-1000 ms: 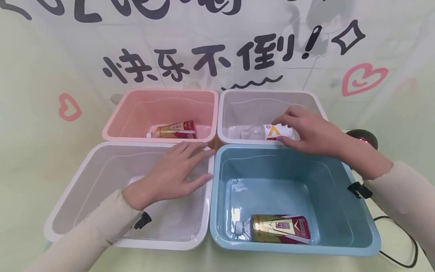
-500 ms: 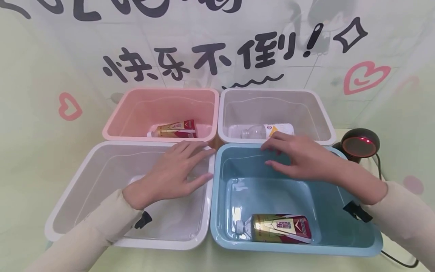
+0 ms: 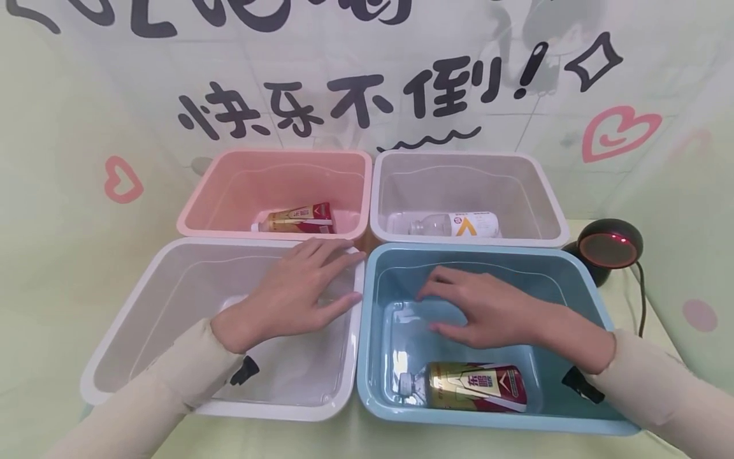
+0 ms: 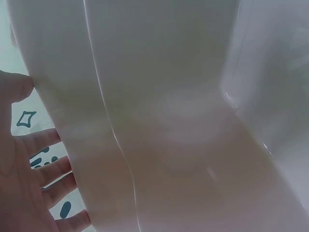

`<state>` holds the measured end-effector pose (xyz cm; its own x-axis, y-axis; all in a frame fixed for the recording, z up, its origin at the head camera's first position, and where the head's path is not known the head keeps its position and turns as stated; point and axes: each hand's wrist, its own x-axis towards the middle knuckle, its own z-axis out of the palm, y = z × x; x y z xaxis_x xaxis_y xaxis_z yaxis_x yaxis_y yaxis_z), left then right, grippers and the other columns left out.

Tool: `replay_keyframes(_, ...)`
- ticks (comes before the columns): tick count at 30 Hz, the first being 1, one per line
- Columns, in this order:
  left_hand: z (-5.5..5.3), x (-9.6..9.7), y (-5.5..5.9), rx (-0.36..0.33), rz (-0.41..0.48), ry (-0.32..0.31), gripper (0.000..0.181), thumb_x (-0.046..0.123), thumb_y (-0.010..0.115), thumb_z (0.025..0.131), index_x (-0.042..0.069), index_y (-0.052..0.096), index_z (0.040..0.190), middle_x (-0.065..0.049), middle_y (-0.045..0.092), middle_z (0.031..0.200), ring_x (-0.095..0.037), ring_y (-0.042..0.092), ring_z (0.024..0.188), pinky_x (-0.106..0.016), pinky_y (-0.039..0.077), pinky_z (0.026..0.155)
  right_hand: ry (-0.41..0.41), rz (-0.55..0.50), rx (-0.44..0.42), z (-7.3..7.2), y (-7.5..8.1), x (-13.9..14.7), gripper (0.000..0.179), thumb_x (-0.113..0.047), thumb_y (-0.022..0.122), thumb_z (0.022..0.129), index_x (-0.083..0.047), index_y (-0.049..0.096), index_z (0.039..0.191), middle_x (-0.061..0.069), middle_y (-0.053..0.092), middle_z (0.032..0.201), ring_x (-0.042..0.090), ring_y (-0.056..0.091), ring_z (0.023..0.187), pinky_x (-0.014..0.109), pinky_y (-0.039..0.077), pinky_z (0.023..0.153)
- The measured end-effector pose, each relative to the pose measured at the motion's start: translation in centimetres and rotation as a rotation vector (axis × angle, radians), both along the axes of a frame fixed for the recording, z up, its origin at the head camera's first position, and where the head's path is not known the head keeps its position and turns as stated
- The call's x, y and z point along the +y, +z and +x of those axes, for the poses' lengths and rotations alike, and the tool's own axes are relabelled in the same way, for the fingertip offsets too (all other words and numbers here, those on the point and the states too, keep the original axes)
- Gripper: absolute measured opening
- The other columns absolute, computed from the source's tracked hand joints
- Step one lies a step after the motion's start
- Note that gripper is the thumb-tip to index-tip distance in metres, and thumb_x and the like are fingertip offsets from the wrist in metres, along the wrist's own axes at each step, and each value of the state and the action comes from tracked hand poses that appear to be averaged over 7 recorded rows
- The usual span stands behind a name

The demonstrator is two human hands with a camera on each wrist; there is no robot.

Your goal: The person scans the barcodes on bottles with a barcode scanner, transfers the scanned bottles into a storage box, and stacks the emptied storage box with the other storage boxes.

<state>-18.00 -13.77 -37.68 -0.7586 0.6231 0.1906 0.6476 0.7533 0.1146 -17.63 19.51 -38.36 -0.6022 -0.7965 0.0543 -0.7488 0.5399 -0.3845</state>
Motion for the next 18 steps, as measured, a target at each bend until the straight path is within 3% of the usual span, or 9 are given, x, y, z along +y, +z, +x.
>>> replay_keyframes(8, -0.1, 0.0, 0.0, -0.014, 0.012, 0.007, 0.068, 0.059, 0.062, 0.097, 0.024, 0.055, 0.155, -0.004, 0.054, 0.157, -0.027, 0.048, 0.148, -0.058, 0.040, 0.125, 0.055, 0.051, -0.088, 0.9, -2.1, -0.7, 0.046, -0.039, 0.076, 0.097, -0.023, 0.065, 0.139, -0.002, 0.065, 0.129, 0.012, 0.068, 0.104, 0.032, 0.063, 0.089)
replay_keyframes(18, -0.2, 0.1, -0.1, 0.003, 0.016, -0.001, 0.067, 0.059, 0.063, 0.097, 0.024, 0.056, 0.153, -0.004, 0.055, 0.156, -0.028, 0.049, 0.146, -0.057, 0.045, 0.121, 0.010, 0.247, -0.253, 1.6, -2.8, -1.2, 0.064, -0.055, 0.078, 0.091, -0.028, 0.059, 0.146, -0.003, 0.063, 0.137, 0.009, 0.064, 0.109, 0.039, 0.061, 0.099)
